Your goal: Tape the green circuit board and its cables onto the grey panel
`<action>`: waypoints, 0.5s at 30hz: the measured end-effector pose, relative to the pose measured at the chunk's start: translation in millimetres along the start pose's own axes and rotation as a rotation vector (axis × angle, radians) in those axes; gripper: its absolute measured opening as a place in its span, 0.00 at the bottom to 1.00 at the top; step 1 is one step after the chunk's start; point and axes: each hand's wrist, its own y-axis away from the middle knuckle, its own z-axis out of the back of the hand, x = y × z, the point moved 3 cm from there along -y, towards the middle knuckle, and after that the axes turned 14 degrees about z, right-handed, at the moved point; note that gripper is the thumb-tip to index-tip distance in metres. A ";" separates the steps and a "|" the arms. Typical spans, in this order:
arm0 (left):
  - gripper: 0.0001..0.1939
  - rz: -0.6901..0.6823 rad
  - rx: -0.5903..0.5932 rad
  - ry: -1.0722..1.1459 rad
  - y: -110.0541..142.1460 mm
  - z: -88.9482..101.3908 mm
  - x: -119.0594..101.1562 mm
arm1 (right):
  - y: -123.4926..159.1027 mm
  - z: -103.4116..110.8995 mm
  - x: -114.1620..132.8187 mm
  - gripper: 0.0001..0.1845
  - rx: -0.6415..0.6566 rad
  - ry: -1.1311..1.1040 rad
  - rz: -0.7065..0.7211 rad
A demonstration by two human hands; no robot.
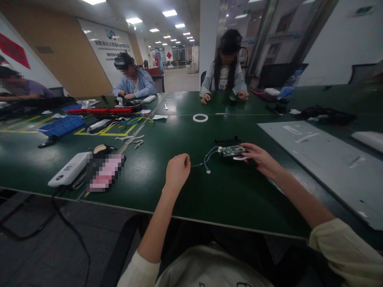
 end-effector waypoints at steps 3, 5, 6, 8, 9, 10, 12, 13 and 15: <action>0.12 -0.022 -0.007 0.028 0.5 0.1 -3.5 | 2.0 -6.9 -2.8 0.25 0.105 0.035 -0.003; 0.12 -0.050 0.023 0.029 0.2 -0.5 -9.5 | 3.0 -9.4 -3.1 0.26 0.169 0.078 -0.015; 0.13 -0.072 0.042 0.024 -0.3 -0.7 -13.9 | 3.3 -9.9 -3.2 0.27 0.198 0.106 -0.025; 0.13 -0.140 0.084 0.007 -2.3 -1.4 -25.7 | 3.4 -9.8 -3.8 0.28 0.243 0.170 -0.039; 0.14 -0.185 0.107 -0.002 -3.9 -2.2 -32.7 | 3.1 -9.3 -4.0 0.28 0.254 0.208 -0.037; 0.15 -0.230 0.129 -0.014 -6.1 -3.5 -40.2 | 2.7 -8.7 -4.1 0.28 0.261 0.255 -0.029; 0.18 -0.308 0.154 -0.061 -12.4 -8.8 -55.1 | 2.0 -7.3 -3.4 0.26 0.254 0.384 0.006; 0.19 -0.347 0.164 -0.084 -16.4 -13.1 -62.1 | 1.8 -6.8 -2.5 0.24 0.241 0.459 0.029; 0.21 -0.432 0.193 -0.115 -25.0 -25.2 -74.2 | 2.0 -6.1 0.0 0.22 0.206 0.591 0.088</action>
